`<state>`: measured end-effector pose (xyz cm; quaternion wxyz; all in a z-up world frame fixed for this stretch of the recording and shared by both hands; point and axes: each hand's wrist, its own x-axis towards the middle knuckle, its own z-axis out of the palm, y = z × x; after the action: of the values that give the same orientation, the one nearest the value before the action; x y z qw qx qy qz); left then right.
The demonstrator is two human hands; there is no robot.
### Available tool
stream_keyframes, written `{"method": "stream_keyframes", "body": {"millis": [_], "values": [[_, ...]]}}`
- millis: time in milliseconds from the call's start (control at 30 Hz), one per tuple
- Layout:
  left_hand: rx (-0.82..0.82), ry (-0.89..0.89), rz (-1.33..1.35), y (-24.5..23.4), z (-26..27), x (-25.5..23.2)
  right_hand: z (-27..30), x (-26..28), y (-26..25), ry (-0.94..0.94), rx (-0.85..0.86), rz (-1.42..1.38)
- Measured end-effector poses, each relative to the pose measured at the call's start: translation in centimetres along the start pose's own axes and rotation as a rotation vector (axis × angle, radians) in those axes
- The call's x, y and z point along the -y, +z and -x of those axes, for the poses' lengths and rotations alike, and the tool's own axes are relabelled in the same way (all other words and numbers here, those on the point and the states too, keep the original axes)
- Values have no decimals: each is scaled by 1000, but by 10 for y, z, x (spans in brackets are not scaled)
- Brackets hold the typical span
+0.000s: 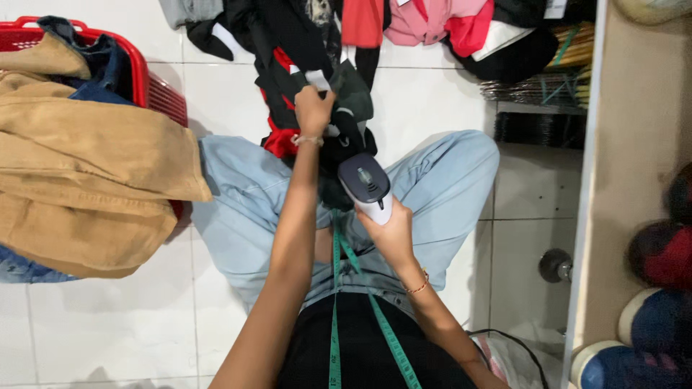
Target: The person scans the barcodes on various clothing items using a handheld scanner and places the items into a red basket while sitting on the floor.
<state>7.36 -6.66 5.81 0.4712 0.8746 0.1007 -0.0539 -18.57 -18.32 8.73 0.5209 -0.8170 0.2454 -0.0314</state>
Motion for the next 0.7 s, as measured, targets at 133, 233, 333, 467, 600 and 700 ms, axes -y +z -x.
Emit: {"method": "stream_keyframes", "body": {"millis": [133,233,333,467,600,700], "values": [[10,280,131,-10,18,5,-1,-2,-6,-1,-3,-9],[19,430,158,-24,30,15,-5,-2,-6,-17,-11,-3],[93,417,459,-27,38,22,-5,1,-9,-51,-5,1],[164,278,765,-19,60,26,-1,15,-12,-39,-31,-36],[236,191,730,-12,88,38,4,22,-13,-84,-44,-50],[216,307,450,-32,106,17,7,25,-17,-118,-46,-21]]}}
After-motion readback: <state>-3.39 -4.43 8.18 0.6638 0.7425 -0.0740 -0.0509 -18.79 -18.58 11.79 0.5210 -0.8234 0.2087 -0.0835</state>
